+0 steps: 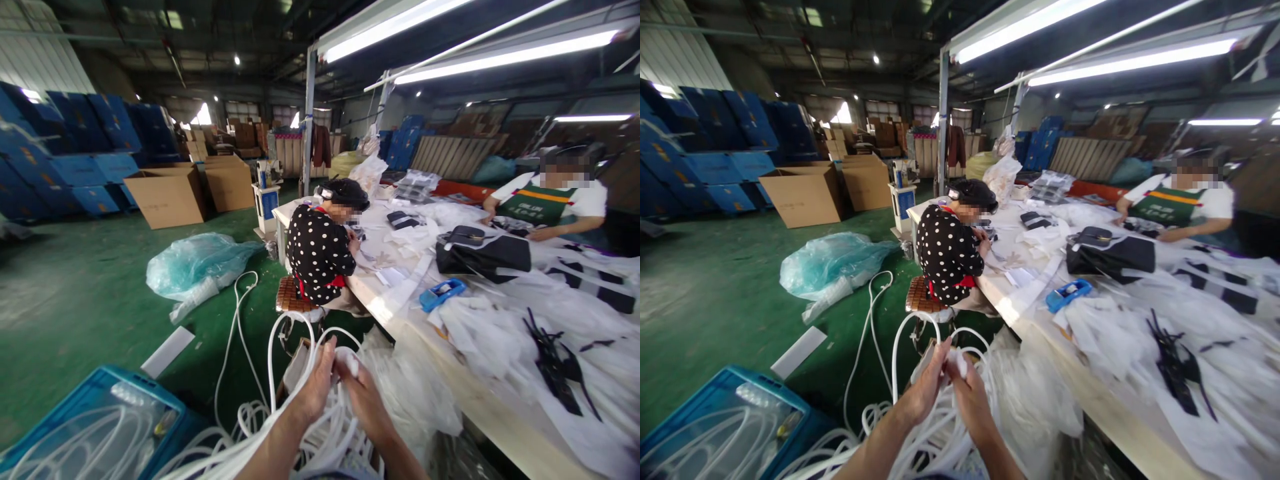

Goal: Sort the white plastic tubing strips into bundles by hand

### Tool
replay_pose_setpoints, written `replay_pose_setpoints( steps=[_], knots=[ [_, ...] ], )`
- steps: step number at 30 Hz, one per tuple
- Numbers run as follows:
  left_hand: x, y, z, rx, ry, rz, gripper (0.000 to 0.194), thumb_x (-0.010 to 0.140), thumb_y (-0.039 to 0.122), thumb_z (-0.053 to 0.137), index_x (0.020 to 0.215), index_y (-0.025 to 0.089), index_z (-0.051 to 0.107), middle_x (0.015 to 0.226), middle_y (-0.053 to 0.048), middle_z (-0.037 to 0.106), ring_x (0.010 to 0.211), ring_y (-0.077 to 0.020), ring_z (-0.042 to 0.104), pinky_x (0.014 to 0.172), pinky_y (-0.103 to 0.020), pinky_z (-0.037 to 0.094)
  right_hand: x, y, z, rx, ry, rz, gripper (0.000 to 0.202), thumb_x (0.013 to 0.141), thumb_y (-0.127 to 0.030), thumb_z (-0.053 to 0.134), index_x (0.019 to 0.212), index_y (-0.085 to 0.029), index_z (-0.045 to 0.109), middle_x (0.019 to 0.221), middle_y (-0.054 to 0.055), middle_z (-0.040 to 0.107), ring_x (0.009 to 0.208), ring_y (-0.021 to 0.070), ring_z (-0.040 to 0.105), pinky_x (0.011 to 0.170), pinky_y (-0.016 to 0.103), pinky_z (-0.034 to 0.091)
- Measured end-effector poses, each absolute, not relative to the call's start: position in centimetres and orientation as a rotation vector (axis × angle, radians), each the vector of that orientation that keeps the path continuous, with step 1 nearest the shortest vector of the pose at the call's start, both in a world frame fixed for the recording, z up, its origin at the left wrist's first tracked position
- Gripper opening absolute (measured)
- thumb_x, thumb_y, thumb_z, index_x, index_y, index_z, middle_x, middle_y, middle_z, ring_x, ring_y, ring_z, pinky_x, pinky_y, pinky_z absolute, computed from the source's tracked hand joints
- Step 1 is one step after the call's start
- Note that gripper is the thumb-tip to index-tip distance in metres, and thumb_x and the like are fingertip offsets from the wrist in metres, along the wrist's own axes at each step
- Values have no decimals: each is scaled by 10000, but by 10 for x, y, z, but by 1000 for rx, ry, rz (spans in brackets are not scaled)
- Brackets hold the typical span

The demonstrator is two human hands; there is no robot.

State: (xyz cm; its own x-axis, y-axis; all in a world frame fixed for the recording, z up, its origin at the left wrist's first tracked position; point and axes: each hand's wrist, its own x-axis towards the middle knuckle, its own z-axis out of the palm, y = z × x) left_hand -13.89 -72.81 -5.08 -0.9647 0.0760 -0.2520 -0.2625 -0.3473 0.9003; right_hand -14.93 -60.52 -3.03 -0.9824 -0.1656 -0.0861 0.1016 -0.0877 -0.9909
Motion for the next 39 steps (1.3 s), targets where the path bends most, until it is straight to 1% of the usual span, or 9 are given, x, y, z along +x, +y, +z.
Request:
replay_pose_setpoints(
  steps=[5, 8, 13, 19, 23, 26, 30, 35, 39],
  knots=[
    [-132, -738, -50, -95, 1992, 2080, 425, 851, 500, 636, 1127, 190, 729, 1118, -97, 728, 1075, -289, 629, 1008, -416, 451, -157, -587, -25, 345, 1526, -2433, 510, 636, -610, 881, 887, -200, 711, 738, 51, 769, 767, 311, 760, 649, 402, 619],
    [-127, -737, -52, -1, 2189, 1884, 168, 830, 361, 608, 799, 222, 697, 829, -27, 651, 880, -237, 583, 881, -380, 434, -161, -583, -25, 425, 1498, -2552, 546, 544, -598, 930, 850, -221, 682, 729, 36, 761, 768, 307, 764, 641, 401, 631],
    [-121, -726, -56, 27, 2323, 1912, 217, 828, 420, 602, 688, 256, 579, 747, -24, 591, 778, -232, 523, 781, -374, 384, -158, -588, -19, 453, 1469, -2643, 583, 502, -591, 953, 854, -236, 653, 695, 4, 715, 781, 307, 753, 687, 434, 642],
    [-136, -739, -60, -468, 2185, 2424, 327, 775, 443, 601, 549, 257, 456, 542, 34, 398, 593, -165, 341, 663, -340, 324, -158, -572, -14, 378, 1416, -2751, 485, 561, -572, 939, 748, -242, 636, 686, -31, 661, 675, 202, 668, 710, 377, 625],
    [-145, -762, -51, -722, 1942, 2680, 307, 829, 481, 485, 662, 229, 543, 603, 29, 440, 591, -147, 383, 616, -303, 356, -161, -549, -22, 457, 1639, -2673, 468, 579, -577, 924, 774, -229, 677, 673, -15, 682, 605, 190, 626, 584, 329, 563],
    [-143, -756, -38, -623, 1730, 2771, 374, 768, 506, 623, 919, 169, 684, 807, -19, 586, 702, -149, 499, 663, -296, 424, -152, -561, -28, 161, 1941, -2270, 445, 657, -624, 857, 705, -214, 690, 601, 9, 669, 564, 204, 605, 532, 319, 508],
    [-138, -734, -25, -435, 1372, 2802, 600, 707, 469, 785, 1213, 182, 639, 898, -4, 599, 689, -135, 498, 590, -280, 406, -141, -597, -27, -166, 2150, -2131, 446, 690, -655, 809, 789, -223, 759, 656, 21, 705, 677, 247, 660, 643, 344, 554],
    [-136, -729, -22, -363, 1182, 2896, 345, 645, 383, 851, 855, 180, 667, 793, 29, 538, 630, -96, 428, 577, -246, 392, -140, -614, -25, -236, 2239, -2139, 395, 759, -610, 783, 905, -244, 805, 714, 31, 735, 787, 277, 687, 776, 386, 579],
    [-134, -728, -23, -360, 1080, 2965, 377, 620, 412, 918, 683, 166, 639, 765, 18, 539, 716, -103, 483, 723, -226, 437, -139, -615, -27, -246, 2243, -2129, 378, 788, -591, 767, 935, -246, 808, 828, 56, 778, 857, 302, 700, 889, 442, 572]
  ],
)
